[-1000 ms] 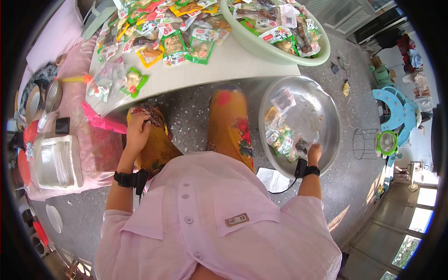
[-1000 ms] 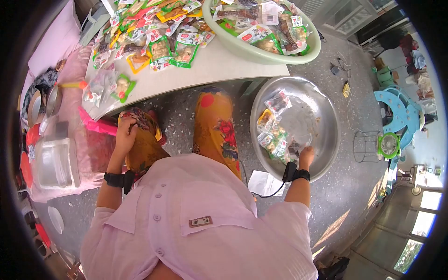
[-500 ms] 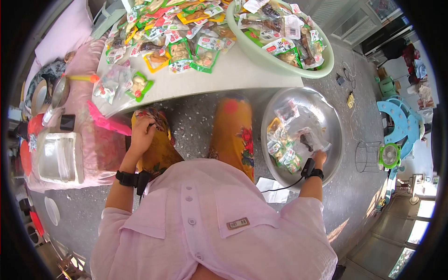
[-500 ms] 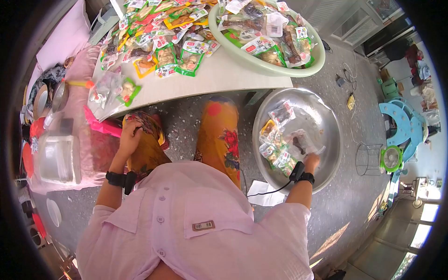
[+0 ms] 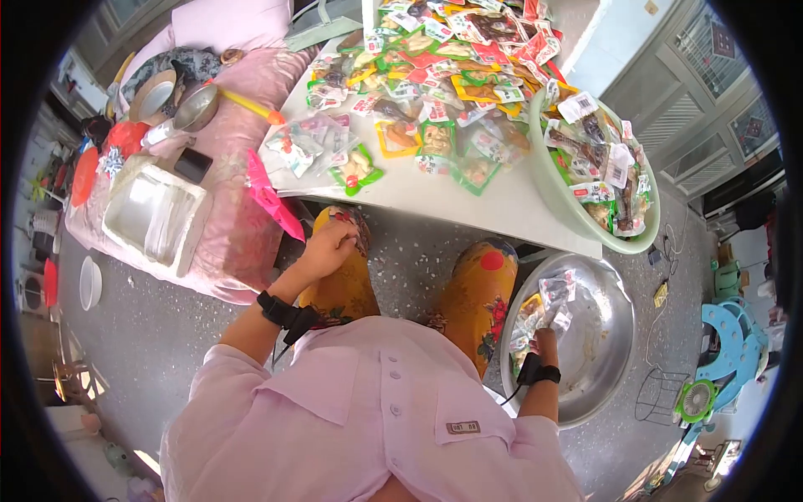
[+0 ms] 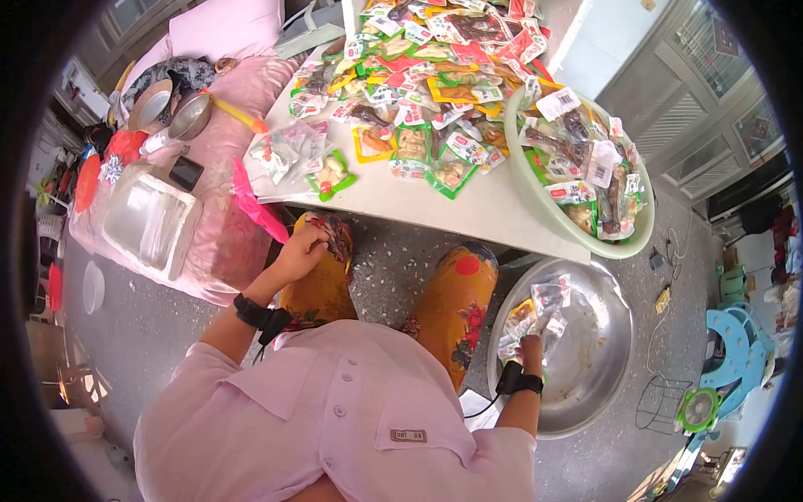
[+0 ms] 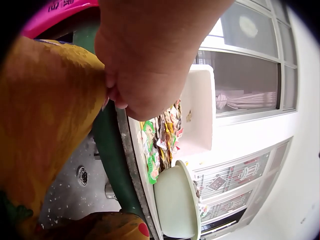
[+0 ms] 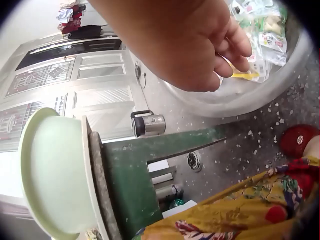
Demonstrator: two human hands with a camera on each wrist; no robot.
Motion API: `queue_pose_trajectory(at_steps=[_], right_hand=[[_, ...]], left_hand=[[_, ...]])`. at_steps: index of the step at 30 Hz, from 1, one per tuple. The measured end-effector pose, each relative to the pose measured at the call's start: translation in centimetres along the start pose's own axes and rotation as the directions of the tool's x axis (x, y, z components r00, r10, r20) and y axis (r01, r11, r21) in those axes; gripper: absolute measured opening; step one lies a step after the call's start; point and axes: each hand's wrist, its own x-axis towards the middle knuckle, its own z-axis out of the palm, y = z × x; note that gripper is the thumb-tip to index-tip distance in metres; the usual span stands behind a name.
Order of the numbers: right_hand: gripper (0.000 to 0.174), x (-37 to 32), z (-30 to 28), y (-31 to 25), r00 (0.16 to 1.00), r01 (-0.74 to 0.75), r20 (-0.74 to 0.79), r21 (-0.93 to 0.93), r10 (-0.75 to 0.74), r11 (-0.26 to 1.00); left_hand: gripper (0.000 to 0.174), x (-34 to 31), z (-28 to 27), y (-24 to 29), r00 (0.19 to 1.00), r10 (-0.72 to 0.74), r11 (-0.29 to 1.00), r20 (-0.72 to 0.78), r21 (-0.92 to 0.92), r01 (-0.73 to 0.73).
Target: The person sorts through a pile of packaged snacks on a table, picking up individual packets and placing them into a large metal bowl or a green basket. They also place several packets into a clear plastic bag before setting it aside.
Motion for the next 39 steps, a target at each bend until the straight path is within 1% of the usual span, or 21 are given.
queue_pose_trajectory(at_steps=[3,4,5,6,8,9,11,14,15,18,20,23,25,28,29,31,32,33,34,36,39], right_hand=[[0.012,-1.8,-0.4,-8.4,0.989,0.111,0.050,0.368,-0.139,0.923],[0.012,-2.0,-0.2,-10.4,0.979,0.154,0.061,0.417,-0.196,0.896],[0.024,-1.1,0.3,-11.3,0.965,0.180,0.088,0.470,-0.248,0.864],[0.023,-2.7,0.5,-14.2,0.934,0.294,0.045,0.463,-0.353,0.836],[0.023,-5.2,1.6,-18.9,0.916,0.355,-0.004,0.474,-0.401,0.806],[0.023,-6.3,2.0,-20.4,0.862,0.491,-0.051,0.338,-0.505,0.803],[0.022,-7.7,3.5,-23.0,0.698,0.716,-0.082,0.050,-0.711,0.697],[0.021,-7.2,6.6,-23.2,0.532,0.846,-0.175,0.072,-0.829,0.528],[0.017,-8.2,6.9,-23.9,0.532,0.846,-0.154,0.068,-0.833,0.528],[0.016,-8.4,7.4,-24.4,0.282,0.918,-0.063,-0.273,-0.957,0.289],[0.016,-9.1,7.6,-24.6,0.271,0.906,-0.076,-0.317,-0.960,0.281],[0.016,-9.2,8.0,-24.8,0.244,0.890,-0.094,-0.374,-0.965,0.261],[0.015,-9.0,8.1,-24.6,0.239,0.887,-0.103,-0.381,-0.966,0.260],[0.017,-8.4,8.0,-24.2,0.284,0.876,-0.071,-0.388,-0.956,0.288],[0.017,-8.3,7.8,-24.1,0.301,0.863,-0.064,-0.406,-0.951,0.301],[0.017,-8.6,8.1,-24.4,0.336,0.838,-0.062,-0.435,-0.940,0.328],[0.017,-8.8,8.1,-24.5,0.340,0.835,-0.073,-0.435,-0.938,0.337],[0.017,-9.0,8.2,-24.6,0.342,0.833,-0.083,-0.434,-0.936,0.343],[0.017,-9.0,8.2,-24.6,0.342,0.834,-0.091,-0.430,-0.935,0.347],[0.017,-8.9,8.4,-24.5,0.326,0.841,-0.108,-0.420,-0.939,0.340],[0.018,-9.1,8.3,-24.5,0.322,0.846,-0.107,-0.413,-0.941,0.337]], left_hand=[[0.014,-0.3,-1.0,0.1,0.995,-0.085,0.996,-0.046,-0.040,0.083],[0.013,-0.4,-1.4,0.3,0.992,-0.114,0.993,-0.062,-0.052,0.110],[0.013,-0.5,-2.0,0.1,0.986,-0.153,0.986,-0.064,-0.073,0.148],[0.013,-0.7,-2.3,-0.4,0.979,-0.161,0.985,-0.127,-0.079,0.152],[0.013,-1.0,-3.0,-1.6,0.952,-0.178,0.983,-0.248,-0.088,0.161],[0.013,-1.1,-3.7,-1.8,0.935,-0.230,0.973,-0.269,-0.097,0.211],[0.014,-1.4,-6.1,-2.3,0.884,-0.342,0.940,-0.317,-0.112,0.323],[0.016,-1.9,-9.6,-5.5,0.854,-0.192,0.921,-0.483,0.211,0.327],[0.017,-1.9,-10.7,-6.9,0.826,-0.183,0.886,-0.534,0.274,0.374],[0.022,-2.2,-14.5,-11.2,0.753,-0.140,0.747,-0.643,0.431,0.506],[0.028,-2.9,-16.8,-13.0,0.712,-0.126,0.614,-0.691,0.509,0.603],[0.039,-4.3,-19.7,-14.1,0.576,-0.110,0.445,-0.810,0.478,0.757],[0.048,-5.7,-22.2,-15.3,0.480,-0.165,0.277,-0.862,0.427,0.861],[0.050,-8.4,-25.8,-16.7,0.301,-0.263,0.143,-0.917,0.271,0.952],[0.052,-9.6,-26.6,-17.7,0.252,-0.317,0.098,-0.914,0.233,0.967],[0.050,-10.9,-28.2,-16.8,0.208,-0.619,0.103,-0.758,0.184,0.978],[0.048,-14.2,-29.0,-23.5,0.316,-0.639,0.264,-0.701,0.187,0.946],[0.044,-15.6,-29.1,-25.0,0.420,-0.629,0.293,-0.654,0.302,0.907],[0.034,-15.0,-28.8,-22.4,0.455,-0.621,0.310,-0.638,0.333,0.890],[0.024,-16.2,-29.1,-23.8,0.618,-0.509,0.382,-0.599,0.487,0.786],[0.028,-16.3,-29.9,-23.3,0.646,-0.551,0.335,-0.528,0.569,0.751]])
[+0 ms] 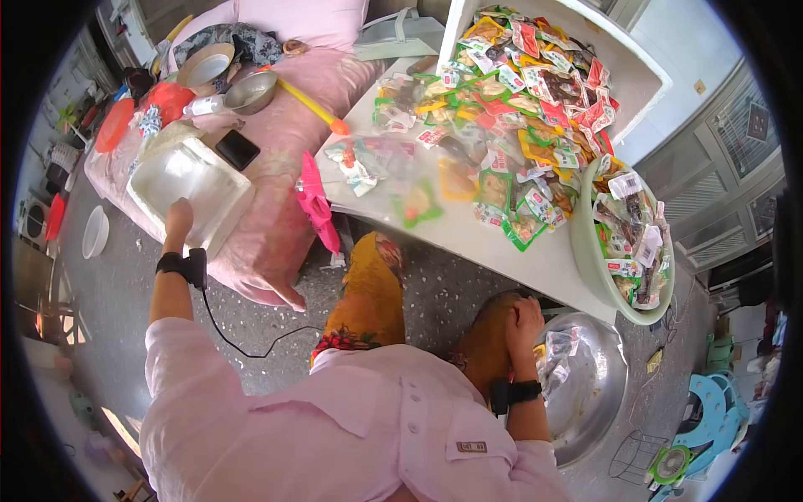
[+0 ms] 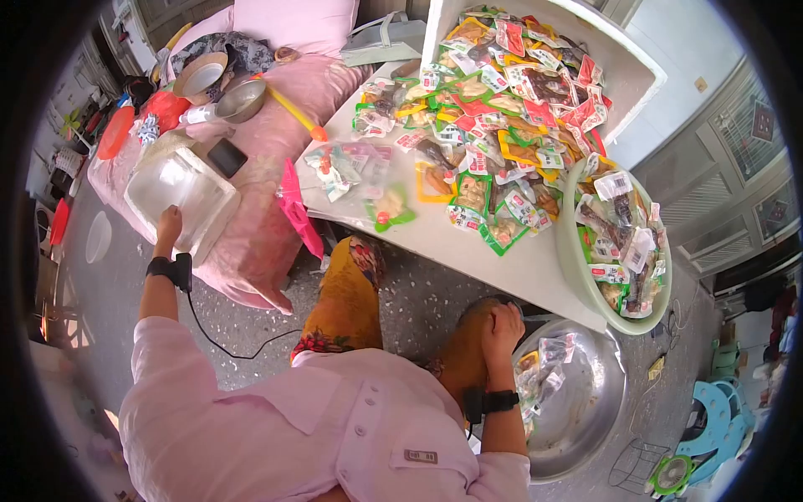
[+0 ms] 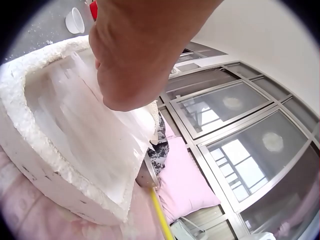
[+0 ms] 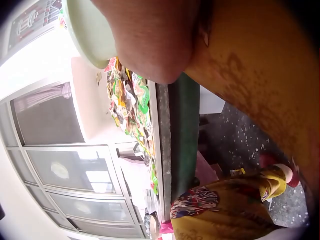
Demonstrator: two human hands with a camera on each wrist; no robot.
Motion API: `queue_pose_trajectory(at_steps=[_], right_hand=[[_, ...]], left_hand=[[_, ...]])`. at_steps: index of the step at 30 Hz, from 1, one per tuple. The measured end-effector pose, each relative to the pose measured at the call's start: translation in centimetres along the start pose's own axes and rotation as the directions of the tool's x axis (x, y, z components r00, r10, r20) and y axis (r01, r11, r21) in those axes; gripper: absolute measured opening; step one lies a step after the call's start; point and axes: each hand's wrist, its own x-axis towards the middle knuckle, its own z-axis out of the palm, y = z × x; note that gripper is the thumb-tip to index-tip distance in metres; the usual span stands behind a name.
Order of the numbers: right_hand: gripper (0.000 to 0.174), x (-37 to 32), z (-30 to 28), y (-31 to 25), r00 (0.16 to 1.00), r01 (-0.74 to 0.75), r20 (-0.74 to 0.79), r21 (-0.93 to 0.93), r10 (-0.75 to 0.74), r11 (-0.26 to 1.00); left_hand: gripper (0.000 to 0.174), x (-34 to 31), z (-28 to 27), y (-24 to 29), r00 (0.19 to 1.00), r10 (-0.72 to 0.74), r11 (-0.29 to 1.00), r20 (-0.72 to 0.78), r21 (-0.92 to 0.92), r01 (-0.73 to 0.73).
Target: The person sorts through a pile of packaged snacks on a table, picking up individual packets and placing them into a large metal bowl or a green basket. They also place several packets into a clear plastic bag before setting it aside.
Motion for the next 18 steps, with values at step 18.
queue_pose_trajectory(at_steps=[18], right_hand=[[0.016,0.2,0.1,-0.4,1.000,-0.021,-0.011,0.030,0.021,0.999]], left_hand=[[0.025,-0.6,-3.0,1.8,0.999,-0.014,0.962,-0.031,-0.273,0.005]])
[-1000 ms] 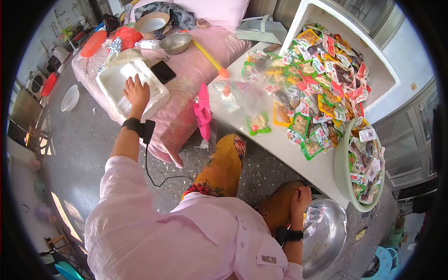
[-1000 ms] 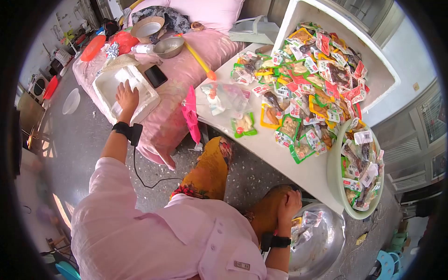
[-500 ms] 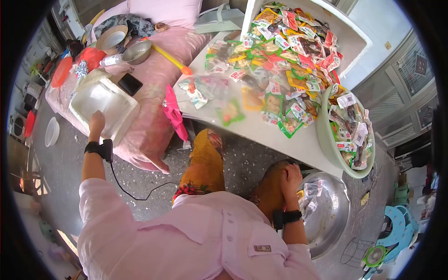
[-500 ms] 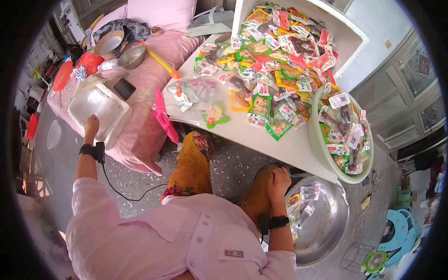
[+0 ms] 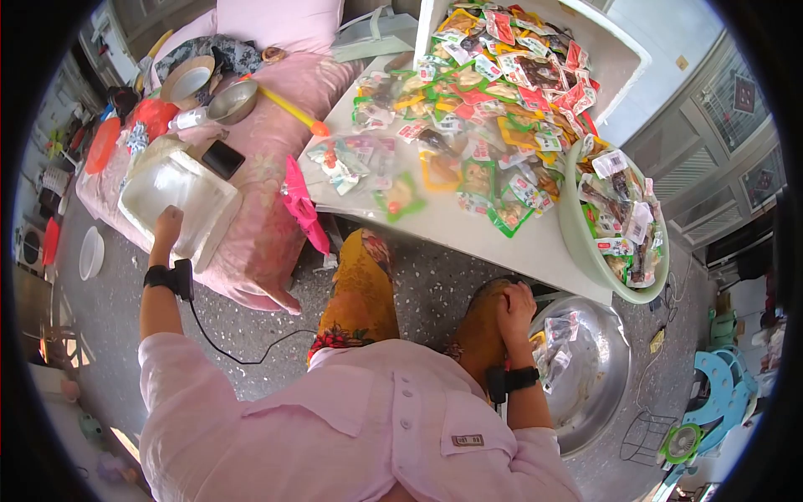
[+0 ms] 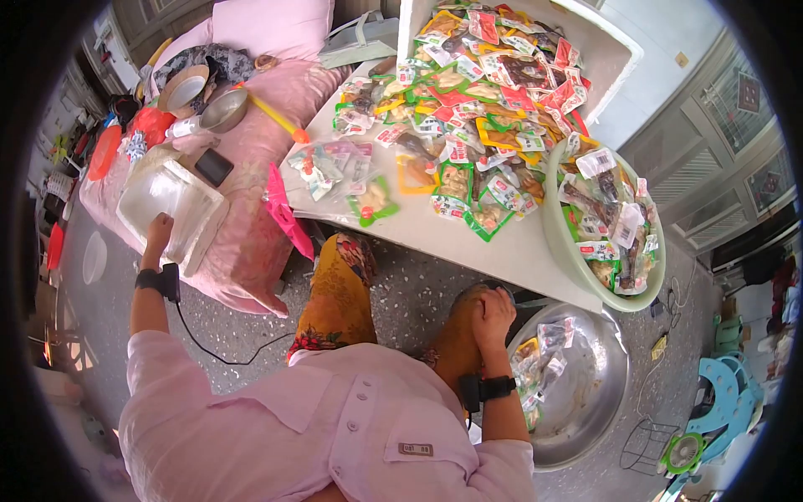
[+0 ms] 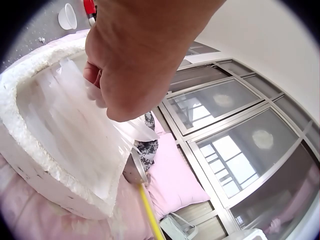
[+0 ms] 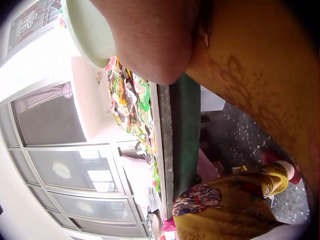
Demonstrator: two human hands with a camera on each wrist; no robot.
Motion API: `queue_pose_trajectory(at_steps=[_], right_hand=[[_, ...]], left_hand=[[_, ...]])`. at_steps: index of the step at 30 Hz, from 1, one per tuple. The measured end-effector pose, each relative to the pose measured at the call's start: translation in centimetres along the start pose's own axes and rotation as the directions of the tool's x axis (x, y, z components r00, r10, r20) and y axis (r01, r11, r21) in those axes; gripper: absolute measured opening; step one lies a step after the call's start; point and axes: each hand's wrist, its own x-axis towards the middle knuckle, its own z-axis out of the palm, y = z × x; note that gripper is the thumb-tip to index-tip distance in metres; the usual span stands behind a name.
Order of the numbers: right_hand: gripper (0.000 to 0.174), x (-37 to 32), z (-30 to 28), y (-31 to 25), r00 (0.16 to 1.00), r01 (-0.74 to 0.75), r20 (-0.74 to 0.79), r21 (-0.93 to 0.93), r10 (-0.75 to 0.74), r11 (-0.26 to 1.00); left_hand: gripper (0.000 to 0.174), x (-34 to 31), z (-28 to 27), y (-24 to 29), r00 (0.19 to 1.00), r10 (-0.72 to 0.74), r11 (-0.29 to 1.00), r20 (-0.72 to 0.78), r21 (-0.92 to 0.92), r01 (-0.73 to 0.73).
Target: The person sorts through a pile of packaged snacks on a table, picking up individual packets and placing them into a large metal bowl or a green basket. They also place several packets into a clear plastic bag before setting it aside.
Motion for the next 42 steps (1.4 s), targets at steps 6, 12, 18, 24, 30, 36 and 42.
queue_pose_trajectory(at_steps=[6,12,18,24,30,36,42], right_hand=[[0.015,-0.1,0.1,-0.1,1.000,-0.007,0.010,0.024,0.007,1.000],[0.015,0.6,0.2,-0.6,1.000,-0.003,0.016,0.161,0.000,0.987],[0.014,3.3,-0.6,-4.5,0.961,-0.249,0.222,0.458,0.162,0.853],[0.016,5.2,2.6,-10.6,0.893,-0.443,0.447,0.846,0.058,0.296],[0.017,5.4,4.4,-13.8,0.767,-0.641,0.637,0.753,-0.075,-0.151],[0.017,5.7,3.6,-13.8,0.705,-0.689,0.708,0.674,-0.033,-0.267],[0.012,6.1,4.2,-12.7,0.710,-0.688,0.704,0.691,-0.008,-0.223]], left_hand=[[0.025,1.2,-0.3,-0.7,0.982,0.035,0.998,-0.186,0.064,-0.023],[0.020,-1.4,-5.6,12.7,0.935,0.122,0.968,-0.334,-0.170,-0.187],[0.013,-7.8,-1.4,26.9,0.958,0.278,0.718,-0.071,-0.647,-0.256],[0.016,-15.7,4.5,35.9,0.810,0.484,0.563,0.331,-0.826,0.002],[0.012,-20.0,10.1,38.0,0.708,0.655,0.383,0.263,-0.924,-0.012],[0.009,-20.0,8.8,38.4,0.655,0.602,0.296,0.457,-0.890,0.348],[0.008,-19.6,8.6,37.9,0.824,0.447,0.281,0.349,-0.929,0.241]])
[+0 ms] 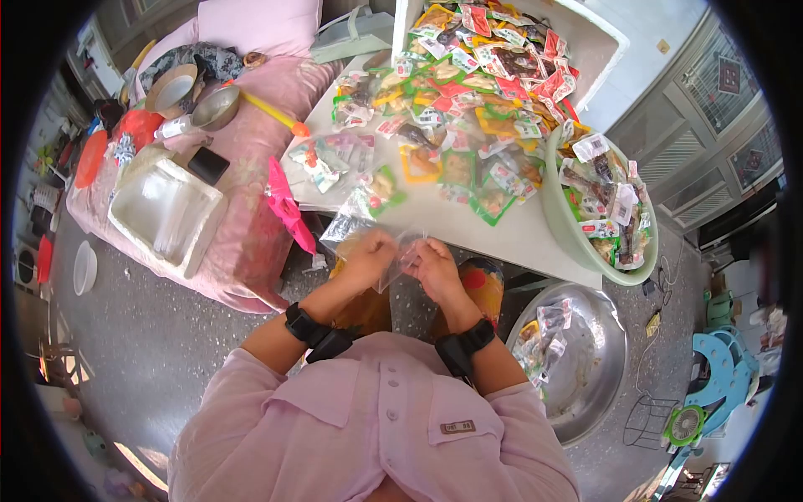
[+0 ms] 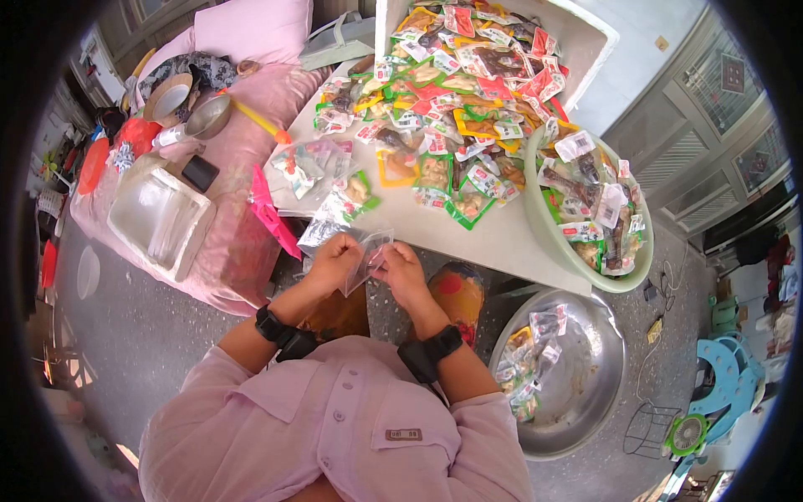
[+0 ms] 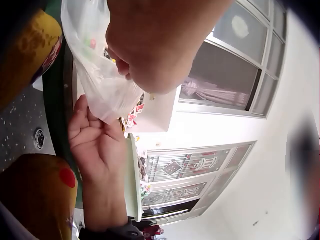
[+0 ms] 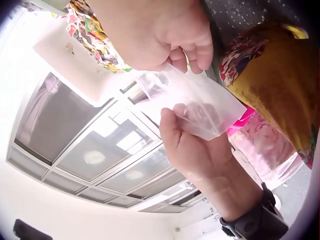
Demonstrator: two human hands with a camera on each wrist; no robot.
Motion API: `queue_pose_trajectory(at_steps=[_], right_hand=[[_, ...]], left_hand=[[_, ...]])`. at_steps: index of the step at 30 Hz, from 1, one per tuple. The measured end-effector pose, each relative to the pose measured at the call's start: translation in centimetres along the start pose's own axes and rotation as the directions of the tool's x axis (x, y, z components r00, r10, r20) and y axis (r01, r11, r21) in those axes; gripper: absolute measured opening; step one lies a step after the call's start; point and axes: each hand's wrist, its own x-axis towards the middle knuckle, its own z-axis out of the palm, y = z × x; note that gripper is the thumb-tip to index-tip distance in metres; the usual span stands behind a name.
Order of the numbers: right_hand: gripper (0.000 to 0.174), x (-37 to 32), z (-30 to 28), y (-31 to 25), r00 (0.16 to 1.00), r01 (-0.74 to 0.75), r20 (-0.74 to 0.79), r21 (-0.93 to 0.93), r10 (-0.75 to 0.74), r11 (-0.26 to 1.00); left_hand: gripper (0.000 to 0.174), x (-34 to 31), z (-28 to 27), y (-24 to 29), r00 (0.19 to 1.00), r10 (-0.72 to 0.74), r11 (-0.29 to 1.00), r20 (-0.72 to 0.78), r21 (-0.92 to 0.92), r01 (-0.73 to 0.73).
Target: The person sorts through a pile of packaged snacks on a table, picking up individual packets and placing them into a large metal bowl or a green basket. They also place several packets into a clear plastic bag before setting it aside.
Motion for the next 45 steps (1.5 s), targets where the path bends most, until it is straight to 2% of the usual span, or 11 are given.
queue_pose_trajectory(at_steps=[3,6,12,18,21,23,30,33,39,42,45], right_hand=[[0.011,0.3,0.0,-0.8,0.995,0.006,-0.096,-0.167,-0.022,0.986],[0.013,0.8,0.9,-1.5,0.994,0.051,-0.073,-0.304,-0.077,0.951],[0.012,2.7,1.4,-1.6,0.846,0.503,0.012,-0.349,-0.533,0.791],[0.015,3.0,1.3,-4.3,0.981,0.090,-0.123,-0.400,-0.151,0.912],[0.020,5.6,-3.4,-4.8,0.888,0.286,-0.015,-0.764,-0.459,0.579],[0.025,6.0,-5.5,-8.0,0.671,0.347,0.176,-0.933,-0.721,0.095],[0.045,10.1,-14.2,-14.1,0.690,-0.122,0.087,-0.964,-0.719,-0.234],[0.051,11.0,-14.3,-15.0,0.839,-0.181,-0.013,-0.949,-0.544,-0.258],[0.044,10.9,-13.0,-15.6,0.864,-0.394,-0.315,-0.909,-0.392,-0.139],[0.033,10.2,-13.6,-15.2,0.911,-0.249,-0.181,-0.958,-0.371,-0.142],[0.021,8.8,-14.8,-14.0,0.825,0.244,0.126,-0.959,-0.550,0.145]], left_hand=[[0.007,-0.4,-1.0,2.6,0.875,0.480,0.654,0.056,0.642,-0.400],[0.017,-0.2,-0.9,6.4,0.534,0.762,0.141,0.367,0.711,-0.689],[0.023,0.1,1.0,10.2,0.324,0.725,-0.099,0.608,0.557,-0.824],[0.013,7.5,-0.1,4.4,0.684,0.601,0.127,0.413,0.796,-0.592],[0.007,8.9,0.2,0.6,0.852,0.480,0.364,0.209,0.836,-0.410],[0.008,9.1,0.4,-0.6,0.909,0.402,0.477,0.114,0.821,-0.314],[0.015,9.2,1.0,-1.7,0.952,0.282,0.554,0.121,0.789,-0.264],[0.020,8.6,0.9,-2.5,0.894,0.396,0.517,0.210,0.753,-0.406],[0.012,7.4,0.3,-1.7,0.900,0.311,0.357,0.304,0.840,-0.407],[0.012,7.6,0.5,-1.9,0.937,0.186,0.321,0.296,0.883,-0.343],[0.014,8.0,1.4,-1.3,0.950,0.142,0.341,0.277,0.887,-0.310]])
